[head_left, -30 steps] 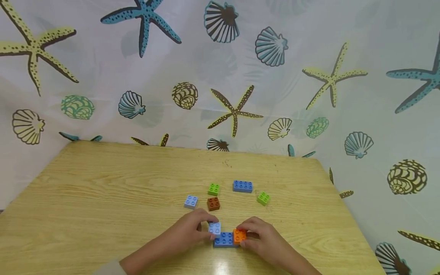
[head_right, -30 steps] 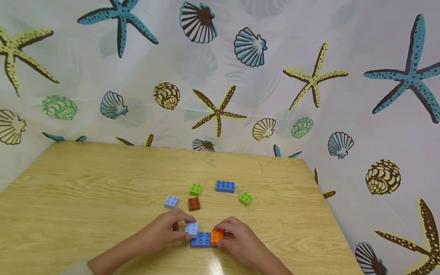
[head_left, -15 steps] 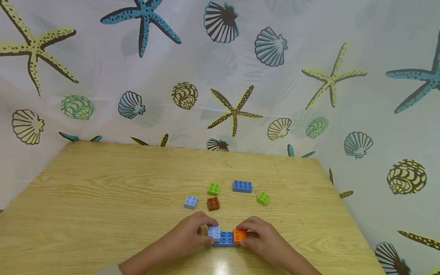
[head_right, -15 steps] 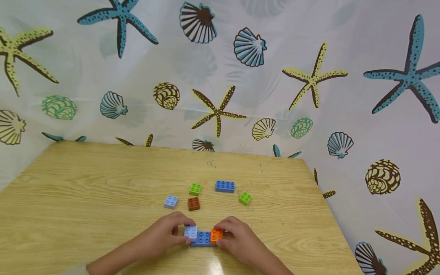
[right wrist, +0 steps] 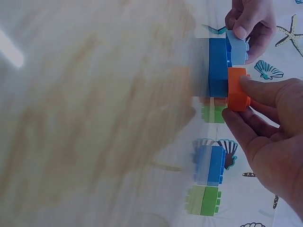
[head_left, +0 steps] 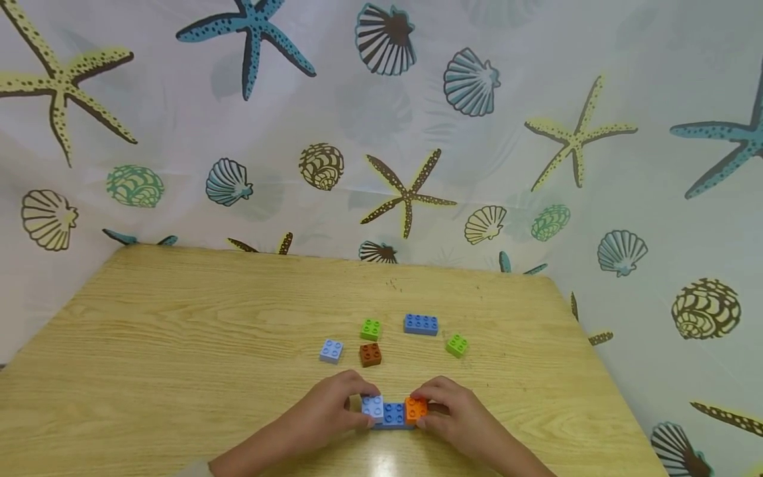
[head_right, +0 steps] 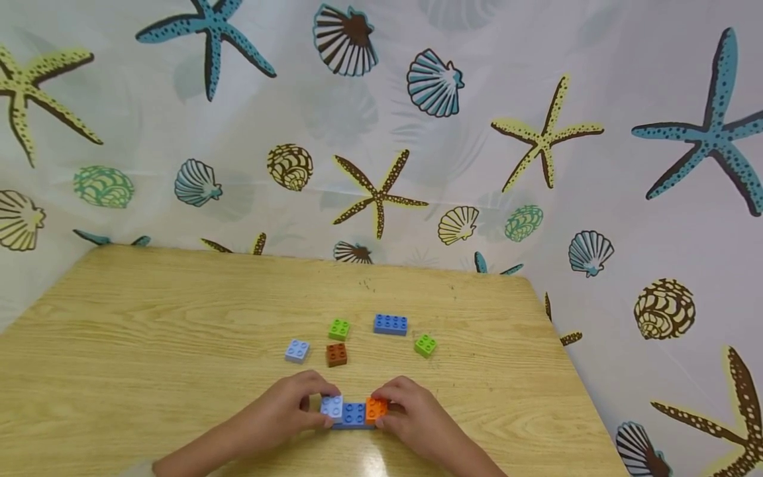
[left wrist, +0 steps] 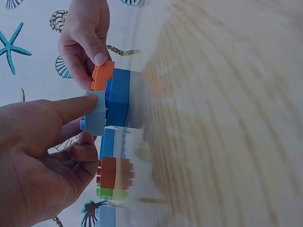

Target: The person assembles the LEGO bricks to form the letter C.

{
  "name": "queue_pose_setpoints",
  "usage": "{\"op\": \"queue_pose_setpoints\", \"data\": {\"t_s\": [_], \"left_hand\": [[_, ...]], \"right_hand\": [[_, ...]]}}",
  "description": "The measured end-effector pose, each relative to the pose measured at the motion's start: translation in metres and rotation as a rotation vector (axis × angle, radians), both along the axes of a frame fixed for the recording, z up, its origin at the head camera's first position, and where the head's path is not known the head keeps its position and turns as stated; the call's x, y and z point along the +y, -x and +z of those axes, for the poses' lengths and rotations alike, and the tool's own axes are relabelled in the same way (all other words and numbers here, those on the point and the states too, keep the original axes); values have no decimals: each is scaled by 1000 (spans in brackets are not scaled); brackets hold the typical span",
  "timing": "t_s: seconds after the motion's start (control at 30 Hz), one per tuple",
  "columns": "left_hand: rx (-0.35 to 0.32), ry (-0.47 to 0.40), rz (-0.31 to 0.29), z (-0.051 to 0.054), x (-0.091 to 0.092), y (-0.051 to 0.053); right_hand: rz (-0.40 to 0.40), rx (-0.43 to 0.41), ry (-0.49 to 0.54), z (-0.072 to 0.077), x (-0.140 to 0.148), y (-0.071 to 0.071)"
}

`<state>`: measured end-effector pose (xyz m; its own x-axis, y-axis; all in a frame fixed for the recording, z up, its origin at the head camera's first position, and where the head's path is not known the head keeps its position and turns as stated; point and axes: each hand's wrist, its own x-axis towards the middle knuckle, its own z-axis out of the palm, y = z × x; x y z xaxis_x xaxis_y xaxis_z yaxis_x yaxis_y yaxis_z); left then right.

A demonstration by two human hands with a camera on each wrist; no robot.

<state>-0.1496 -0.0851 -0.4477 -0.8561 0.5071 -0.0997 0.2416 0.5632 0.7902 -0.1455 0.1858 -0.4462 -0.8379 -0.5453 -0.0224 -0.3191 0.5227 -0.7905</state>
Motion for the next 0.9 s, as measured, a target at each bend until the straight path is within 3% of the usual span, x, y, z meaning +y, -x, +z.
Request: {"op": "queue_pose_setpoints", "data": {"t_s": [0.73, 0.9], "left_hand": [[57, 41, -10, 0, 5, -1], [-1, 41, -11, 0, 2, 1]], "right_hand": [[-10, -18, -12, 3, 0, -1], [-11, -5, -23, 3, -1, -2]]}}
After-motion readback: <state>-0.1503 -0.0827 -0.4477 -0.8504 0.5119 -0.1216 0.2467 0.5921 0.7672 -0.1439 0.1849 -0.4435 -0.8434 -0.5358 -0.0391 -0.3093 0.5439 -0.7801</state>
